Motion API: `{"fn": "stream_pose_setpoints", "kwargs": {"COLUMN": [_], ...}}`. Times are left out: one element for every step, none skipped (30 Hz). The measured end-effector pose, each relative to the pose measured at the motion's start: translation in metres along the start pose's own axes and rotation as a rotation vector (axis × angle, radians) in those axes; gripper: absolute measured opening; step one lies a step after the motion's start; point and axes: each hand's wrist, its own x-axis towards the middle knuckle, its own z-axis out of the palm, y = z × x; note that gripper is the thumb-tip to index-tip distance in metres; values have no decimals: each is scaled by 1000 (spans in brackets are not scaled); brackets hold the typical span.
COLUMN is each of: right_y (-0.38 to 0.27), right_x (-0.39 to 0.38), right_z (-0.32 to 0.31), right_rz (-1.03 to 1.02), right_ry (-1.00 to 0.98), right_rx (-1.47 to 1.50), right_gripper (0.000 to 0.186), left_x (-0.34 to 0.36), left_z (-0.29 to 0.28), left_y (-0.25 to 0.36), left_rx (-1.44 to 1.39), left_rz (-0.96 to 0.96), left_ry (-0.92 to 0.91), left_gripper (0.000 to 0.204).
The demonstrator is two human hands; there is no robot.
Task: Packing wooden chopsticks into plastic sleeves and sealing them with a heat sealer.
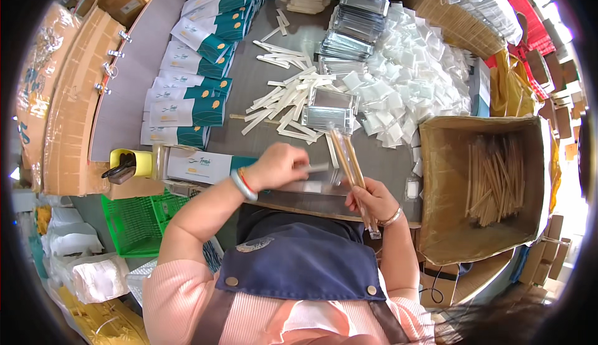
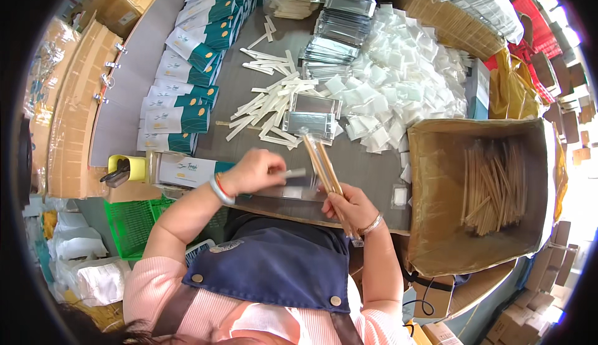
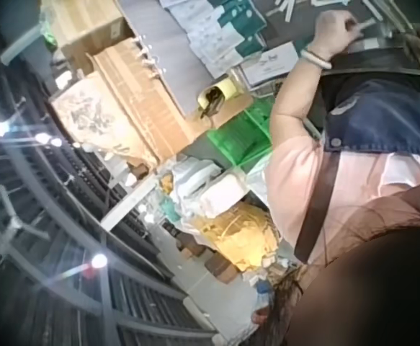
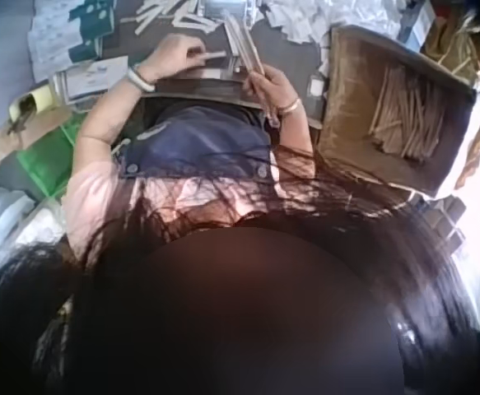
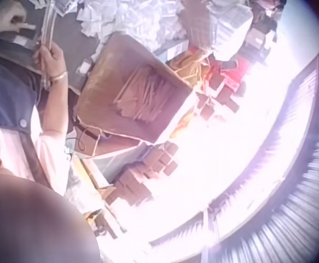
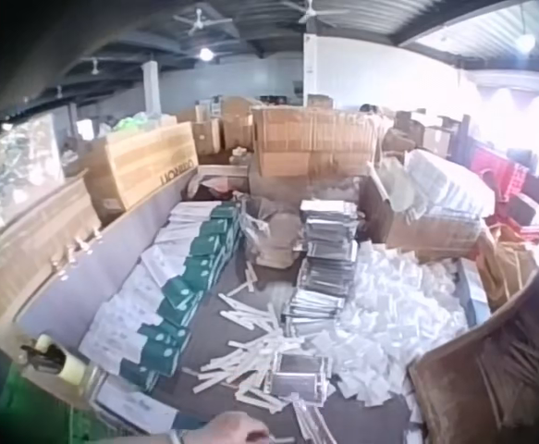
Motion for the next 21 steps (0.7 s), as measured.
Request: {"fn": "stream_pose_setpoints", "kwargs": {"right_y": [1,1,0,0,1,3,5,6,5,5,5,6,8,11,14,16,18,20,26,32,38], "right_x": [0,2,3,5,5,6,6,9,11,13,14,12,9,7,3,-2,-7,-9,-7,-5,-2], "right_z": [1,2,3,4,5,7,8,10,13,15,17,15,10,4,-3,-12,-21,-26,-27,-29,-30], "right_rz": [61,61,88,115,115,139,162,184,182,198,216,218,230,241,228,229,184,138,63,65,-8], "right_ry": [-75,-79,-145,-211,-216,-247,-277,-310,-314,-320,-326,-327,-245,-165,-72,-73,4,81,178,179,277], "right_rx": [39,39,53,67,65,53,42,27,24,-27,-77,-77,-66,-56,-57,-57,-205,-353,-381,-381,-570], "right_gripper": [32,32,32,32,32,32,33,34,34,34,34,34,33,32,27,27,24,22,16,16,17], "left_x": [-12,-20,-25,-26,-27,-29,-34,-34,-33,-31,-33,-36,-39,-42,-46,-50,-53,-55,-57,-58,-61], "left_z": [11,18,20,21,21,20,17,18,21,23,21,21,21,20,19,18,19,22,26,32,35], "left_y": [0,2,3,3,8,12,16,15,12,10,8,5,3,0,-1,-2,-2,-4,-8,-13,-17], "left_rx": [178,355,361,362,123,-119,-458,-456,-819,-1185,-1174,-1175,-1113,-1048,-1048,-717,-385,-386,-110,166,182], "left_rz": [97,193,170,166,124,83,-135,-136,-197,-255,-239,-240,-284,-326,-328,-348,-362,-363,-193,-20,-14], "left_ry": [120,238,256,258,390,518,419,425,477,518,506,507,547,589,590,675,745,745,781,800,712], "left_gripper": [24,28,35,35,38,40,33,33,28,23,14,14,12,9,9,7,6,6,7,9,16]}}
